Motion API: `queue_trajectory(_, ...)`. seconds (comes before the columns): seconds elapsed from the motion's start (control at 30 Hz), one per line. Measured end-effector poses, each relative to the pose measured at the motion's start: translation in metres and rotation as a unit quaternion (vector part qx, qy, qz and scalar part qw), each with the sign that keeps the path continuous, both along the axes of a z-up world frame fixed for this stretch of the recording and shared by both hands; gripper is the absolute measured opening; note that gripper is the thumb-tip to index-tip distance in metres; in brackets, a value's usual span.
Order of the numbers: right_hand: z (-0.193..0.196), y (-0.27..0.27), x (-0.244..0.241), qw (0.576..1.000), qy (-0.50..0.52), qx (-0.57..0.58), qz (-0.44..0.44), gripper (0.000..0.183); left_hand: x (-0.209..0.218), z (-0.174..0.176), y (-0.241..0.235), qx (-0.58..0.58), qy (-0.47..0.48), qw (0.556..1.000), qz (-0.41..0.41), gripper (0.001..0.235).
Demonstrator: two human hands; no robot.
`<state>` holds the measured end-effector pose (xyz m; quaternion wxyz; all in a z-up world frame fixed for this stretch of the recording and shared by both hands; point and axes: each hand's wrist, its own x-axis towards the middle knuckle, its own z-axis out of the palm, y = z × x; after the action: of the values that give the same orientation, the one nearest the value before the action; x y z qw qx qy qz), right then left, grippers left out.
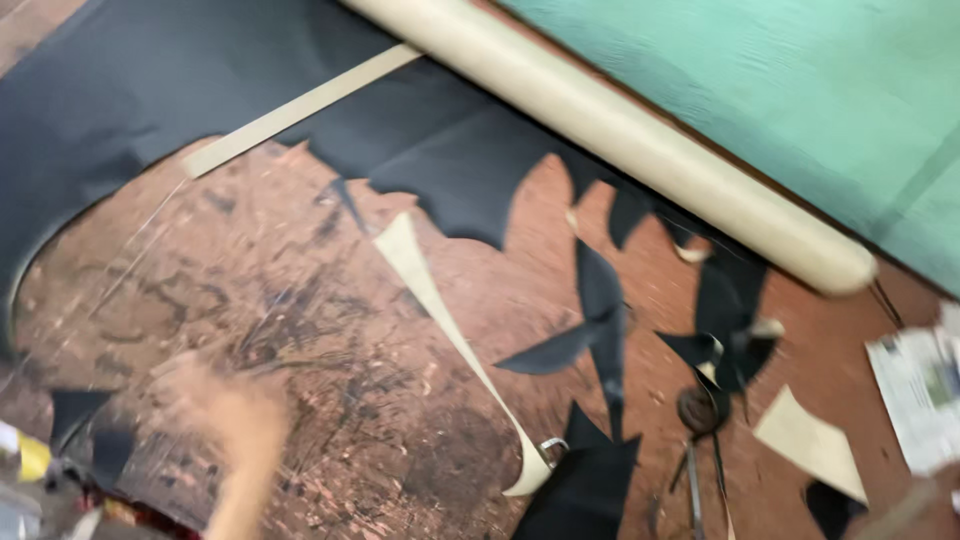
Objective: The person uses shears to cut black leather along the edges of a beige paper template placed on a wooden workbench. The person repeatedly repositions the template and cuts multiple pieces, then separates the cut leather from the paper and sets the pieces aside.
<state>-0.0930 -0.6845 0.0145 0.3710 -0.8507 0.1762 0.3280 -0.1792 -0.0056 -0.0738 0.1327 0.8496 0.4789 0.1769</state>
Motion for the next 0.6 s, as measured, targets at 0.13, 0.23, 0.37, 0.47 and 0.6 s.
queue_trajectory(0.13,-0.052,-0.037,-0.073,0.988,0.044,0.103,-0.105,0.051,0.122,0.061,-0.117,0.033,-0.035,0.907,-0.419,0.077)
queue_trajectory(0.23,-0.075,-0.053,-0.129,0.970,0.075,0.176,-0.152,0.055,0.132,0.088,-0.170,0.085,-0.005,0.834,-0.546,0.077)
queue_trajectory(0.37,-0.076,-0.096,-0.160,0.957,0.030,0.189,-0.219,0.061,0.099,0.084,-0.171,0.019,0.229,0.856,-0.462,0.073)
queue_trajectory(0.47,-0.084,-0.122,-0.164,0.971,-0.061,0.076,-0.217,0.054,0.039,0.048,-0.130,0.009,0.075,0.919,-0.387,0.072)
queue_trajectory(0.6,-0.071,-0.143,-0.138,0.981,-0.077,0.075,-0.160,0.060,-0.037,0.007,-0.093,-0.106,0.120,0.975,-0.157,0.070)
